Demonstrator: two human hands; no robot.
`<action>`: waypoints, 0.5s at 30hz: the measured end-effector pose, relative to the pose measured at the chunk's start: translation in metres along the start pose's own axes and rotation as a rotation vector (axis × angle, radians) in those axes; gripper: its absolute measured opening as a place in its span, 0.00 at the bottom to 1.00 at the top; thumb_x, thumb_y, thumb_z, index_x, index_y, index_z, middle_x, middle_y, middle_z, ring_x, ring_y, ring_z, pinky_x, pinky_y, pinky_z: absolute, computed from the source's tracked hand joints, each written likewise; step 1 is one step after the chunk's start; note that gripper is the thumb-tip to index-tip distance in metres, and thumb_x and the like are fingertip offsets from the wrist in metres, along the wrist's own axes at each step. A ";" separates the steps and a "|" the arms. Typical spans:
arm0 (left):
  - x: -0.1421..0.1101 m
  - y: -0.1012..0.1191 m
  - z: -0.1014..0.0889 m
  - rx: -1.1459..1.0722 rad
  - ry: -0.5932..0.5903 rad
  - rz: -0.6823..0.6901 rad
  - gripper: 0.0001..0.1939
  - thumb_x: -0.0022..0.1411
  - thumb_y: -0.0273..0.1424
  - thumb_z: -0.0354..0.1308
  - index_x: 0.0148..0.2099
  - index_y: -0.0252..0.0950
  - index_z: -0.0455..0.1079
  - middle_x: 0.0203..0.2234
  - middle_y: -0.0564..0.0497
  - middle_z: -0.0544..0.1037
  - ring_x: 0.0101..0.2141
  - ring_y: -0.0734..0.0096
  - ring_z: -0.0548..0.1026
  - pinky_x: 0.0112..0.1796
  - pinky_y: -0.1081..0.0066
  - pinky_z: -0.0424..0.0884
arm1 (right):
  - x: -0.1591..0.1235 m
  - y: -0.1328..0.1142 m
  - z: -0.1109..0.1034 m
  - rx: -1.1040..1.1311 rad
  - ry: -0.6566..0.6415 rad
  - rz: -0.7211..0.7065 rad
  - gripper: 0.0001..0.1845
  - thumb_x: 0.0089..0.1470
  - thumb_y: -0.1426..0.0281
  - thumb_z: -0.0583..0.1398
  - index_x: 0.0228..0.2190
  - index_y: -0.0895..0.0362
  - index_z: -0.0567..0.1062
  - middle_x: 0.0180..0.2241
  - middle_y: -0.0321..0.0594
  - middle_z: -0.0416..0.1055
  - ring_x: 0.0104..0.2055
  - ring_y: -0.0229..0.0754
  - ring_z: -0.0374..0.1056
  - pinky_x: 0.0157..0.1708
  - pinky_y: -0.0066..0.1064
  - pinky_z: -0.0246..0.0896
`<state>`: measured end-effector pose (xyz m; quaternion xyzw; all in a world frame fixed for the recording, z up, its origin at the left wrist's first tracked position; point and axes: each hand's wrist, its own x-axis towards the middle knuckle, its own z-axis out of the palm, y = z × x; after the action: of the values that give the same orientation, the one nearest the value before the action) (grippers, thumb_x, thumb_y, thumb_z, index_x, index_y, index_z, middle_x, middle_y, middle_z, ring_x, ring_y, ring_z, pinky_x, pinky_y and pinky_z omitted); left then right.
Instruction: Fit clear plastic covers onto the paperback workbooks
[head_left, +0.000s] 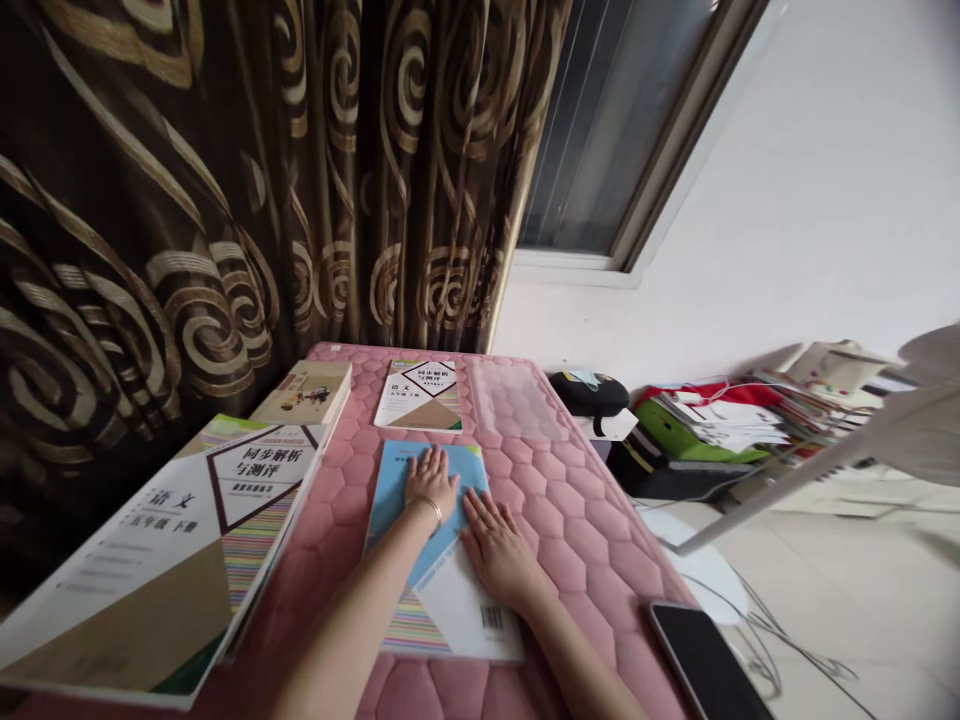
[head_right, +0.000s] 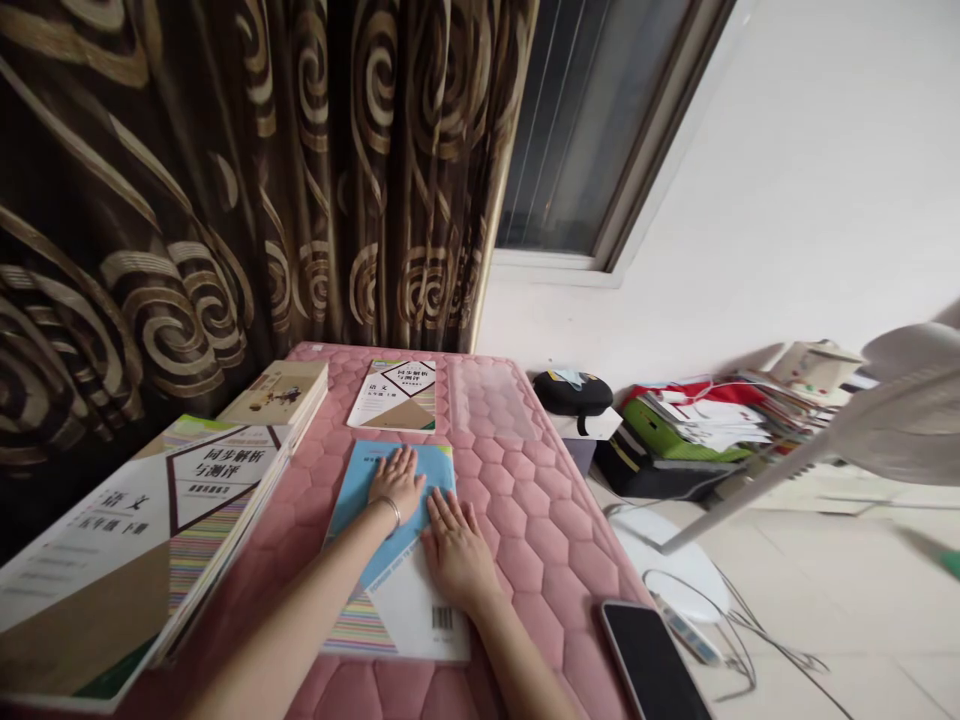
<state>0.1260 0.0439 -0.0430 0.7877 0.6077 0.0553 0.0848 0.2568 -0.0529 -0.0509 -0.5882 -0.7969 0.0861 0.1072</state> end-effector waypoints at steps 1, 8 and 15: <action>0.005 -0.010 -0.001 0.008 0.010 -0.022 0.31 0.67 0.38 0.36 0.69 0.32 0.46 0.67 0.44 0.47 0.66 0.62 0.45 0.64 0.55 0.42 | 0.000 0.000 0.001 -0.001 -0.002 0.003 0.30 0.64 0.60 0.43 0.63 0.58 0.53 0.66 0.41 0.45 0.68 0.46 0.37 0.65 0.48 0.35; 0.005 -0.078 -0.019 0.064 0.044 -0.147 0.32 0.67 0.40 0.33 0.69 0.30 0.46 0.67 0.43 0.46 0.66 0.60 0.47 0.63 0.53 0.42 | 0.000 0.002 0.001 -0.008 0.001 0.009 0.30 0.64 0.60 0.42 0.63 0.57 0.53 0.66 0.40 0.45 0.68 0.45 0.38 0.66 0.48 0.35; -0.004 -0.088 -0.019 0.097 0.068 -0.205 0.31 0.67 0.38 0.34 0.69 0.33 0.47 0.67 0.44 0.47 0.66 0.58 0.47 0.62 0.50 0.42 | 0.020 -0.033 -0.010 -0.008 -0.038 0.054 0.30 0.62 0.63 0.45 0.62 0.63 0.57 0.65 0.47 0.46 0.68 0.53 0.38 0.65 0.53 0.34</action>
<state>0.0381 0.0628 -0.0422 0.7223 0.6895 0.0436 0.0312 0.2231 -0.0433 -0.0308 -0.6081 -0.7831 0.0968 0.0876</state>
